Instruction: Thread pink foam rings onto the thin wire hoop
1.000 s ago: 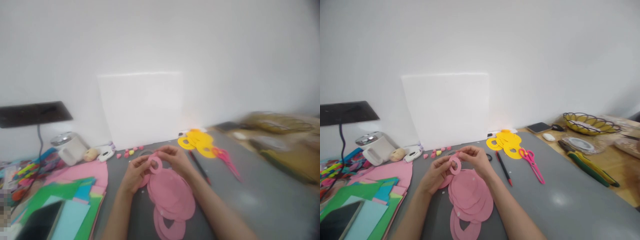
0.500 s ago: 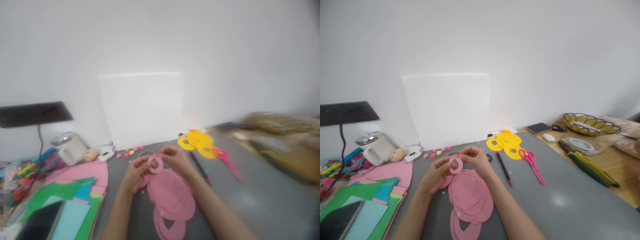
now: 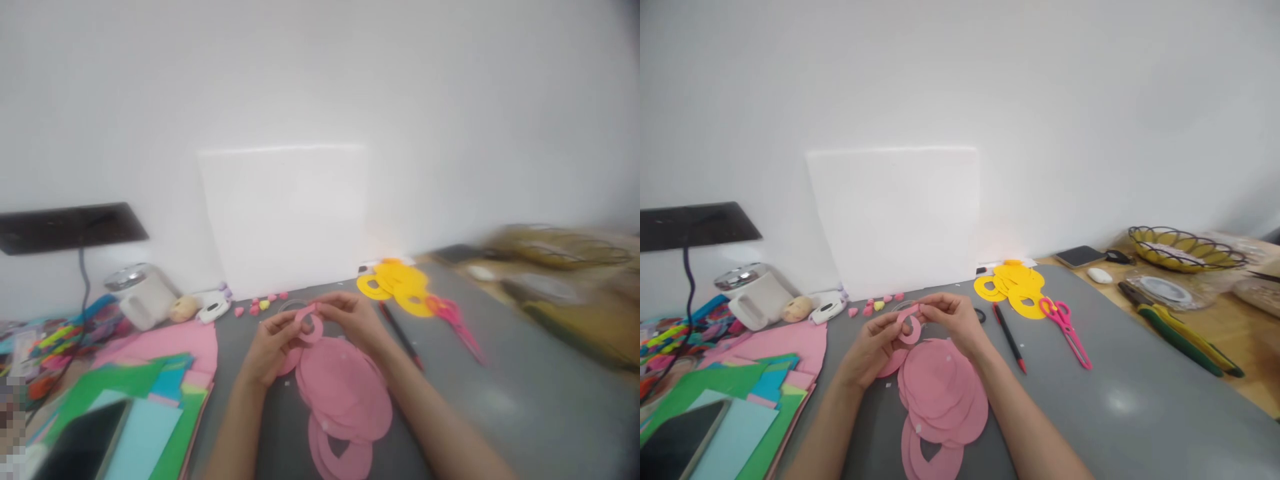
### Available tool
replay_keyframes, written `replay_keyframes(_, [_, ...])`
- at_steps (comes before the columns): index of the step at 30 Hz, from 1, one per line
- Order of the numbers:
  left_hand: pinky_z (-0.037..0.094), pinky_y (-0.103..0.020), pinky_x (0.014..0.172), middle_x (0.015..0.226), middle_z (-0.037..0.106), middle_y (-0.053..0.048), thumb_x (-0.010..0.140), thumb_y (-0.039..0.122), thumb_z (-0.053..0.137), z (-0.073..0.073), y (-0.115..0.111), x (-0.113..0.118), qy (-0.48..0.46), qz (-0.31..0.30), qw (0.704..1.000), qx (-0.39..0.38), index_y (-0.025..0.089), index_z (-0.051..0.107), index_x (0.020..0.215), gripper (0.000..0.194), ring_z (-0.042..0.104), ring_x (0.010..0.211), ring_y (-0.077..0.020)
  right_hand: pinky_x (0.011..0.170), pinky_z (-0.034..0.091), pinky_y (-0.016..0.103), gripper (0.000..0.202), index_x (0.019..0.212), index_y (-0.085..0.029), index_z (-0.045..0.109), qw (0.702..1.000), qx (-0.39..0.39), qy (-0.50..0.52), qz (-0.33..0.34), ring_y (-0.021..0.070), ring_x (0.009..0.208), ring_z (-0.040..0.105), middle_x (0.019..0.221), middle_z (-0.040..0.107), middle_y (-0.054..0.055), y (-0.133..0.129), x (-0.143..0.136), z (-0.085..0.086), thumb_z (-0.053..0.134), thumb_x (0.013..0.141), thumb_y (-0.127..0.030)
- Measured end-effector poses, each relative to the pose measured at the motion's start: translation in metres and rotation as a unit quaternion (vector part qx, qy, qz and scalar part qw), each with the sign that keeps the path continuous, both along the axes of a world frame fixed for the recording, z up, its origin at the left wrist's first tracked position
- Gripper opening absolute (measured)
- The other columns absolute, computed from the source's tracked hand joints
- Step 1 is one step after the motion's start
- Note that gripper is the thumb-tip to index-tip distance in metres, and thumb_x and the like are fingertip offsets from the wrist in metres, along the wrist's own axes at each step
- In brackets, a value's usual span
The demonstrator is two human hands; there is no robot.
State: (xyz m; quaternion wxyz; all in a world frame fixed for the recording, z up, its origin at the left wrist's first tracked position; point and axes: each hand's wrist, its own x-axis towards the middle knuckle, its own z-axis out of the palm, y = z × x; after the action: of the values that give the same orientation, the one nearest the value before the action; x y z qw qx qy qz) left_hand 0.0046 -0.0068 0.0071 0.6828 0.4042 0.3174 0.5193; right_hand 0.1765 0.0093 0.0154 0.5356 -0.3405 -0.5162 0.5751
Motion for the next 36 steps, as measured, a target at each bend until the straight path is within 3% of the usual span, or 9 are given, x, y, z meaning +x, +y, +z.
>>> replay_keyframes(8, [0.053, -0.028, 0.060, 0.073, 0.068, -0.008, 0.066, 0.022, 0.075, -0.0008, -0.0012, 0.0003, 0.029, -0.007, 0.999, -0.010, 0.012, 0.072, 0.088, 0.025, 0.061, 0.071, -0.0176, 0.061, 0.050, 0.027, 0.022, 0.072, -0.016, 0.064, 1.000, 0.003, -0.012, -0.013, 0.0126, 0.061, 0.059, 0.066, 0.064, 0.000, -0.0016, 0.0002, 0.0014, 0.074, 0.062, -0.034])
replay_keyframes(14, [0.052, -0.027, 0.060, 0.071, 0.068, -0.008, 0.064, 0.021, 0.076, 0.0007, -0.0020, 0.0008, 0.023, -0.002, 1.000, -0.011, 0.011, 0.072, 0.087, 0.026, 0.061, 0.069, -0.0165, 0.061, 0.050, 0.027, 0.020, 0.068, -0.016, 0.066, 0.999, 0.004, -0.029, -0.018, 0.0142, 0.063, 0.060, 0.070, 0.067, 0.003, -0.0020, -0.0003, 0.0032, 0.075, 0.061, -0.032])
replay_keyframes(21, [0.051, -0.027, 0.059, 0.070, 0.069, -0.007, 0.062, 0.021, 0.077, 0.0015, -0.0015, 0.0017, 0.018, 0.002, 1.000, -0.022, 0.012, 0.073, 0.084, 0.024, 0.062, 0.068, -0.0174, 0.059, 0.050, 0.028, 0.019, 0.066, -0.016, 0.066, 0.999, -0.008, -0.022, -0.047, 0.0135, 0.057, 0.058, 0.062, 0.065, 0.001, -0.0008, -0.0024, 0.0020, 0.076, 0.059, -0.031])
replay_keyframes(28, [0.050, -0.023, 0.058, 0.084, 0.070, -0.007, 0.063, 0.017, 0.076, 0.0022, -0.0016, 0.0011, 0.001, 0.011, 1.000, -0.011, 0.015, 0.072, 0.086, 0.024, 0.062, 0.072, -0.0156, 0.073, 0.051, 0.032, 0.021, 0.084, -0.019, 0.072, 0.999, 0.020, -0.026, 0.002, 0.0168, 0.075, 0.063, 0.082, 0.070, 0.005, 0.0002, 0.0000, 0.0013, 0.068, 0.069, -0.034])
replay_keyframes(36, [0.043, -0.017, 0.049, 0.071, 0.069, -0.005, 0.061, 0.017, 0.077, 0.0029, -0.0022, 0.0024, 0.023, 0.002, 1.000, -0.021, 0.013, 0.072, 0.086, 0.026, 0.059, 0.060, -0.0108, 0.064, 0.051, 0.030, 0.020, 0.072, -0.016, 0.065, 1.000, 0.007, -0.008, 0.001, 0.0147, 0.062, 0.062, 0.066, 0.068, 0.002, -0.0012, -0.0023, -0.0007, 0.073, 0.064, -0.032])
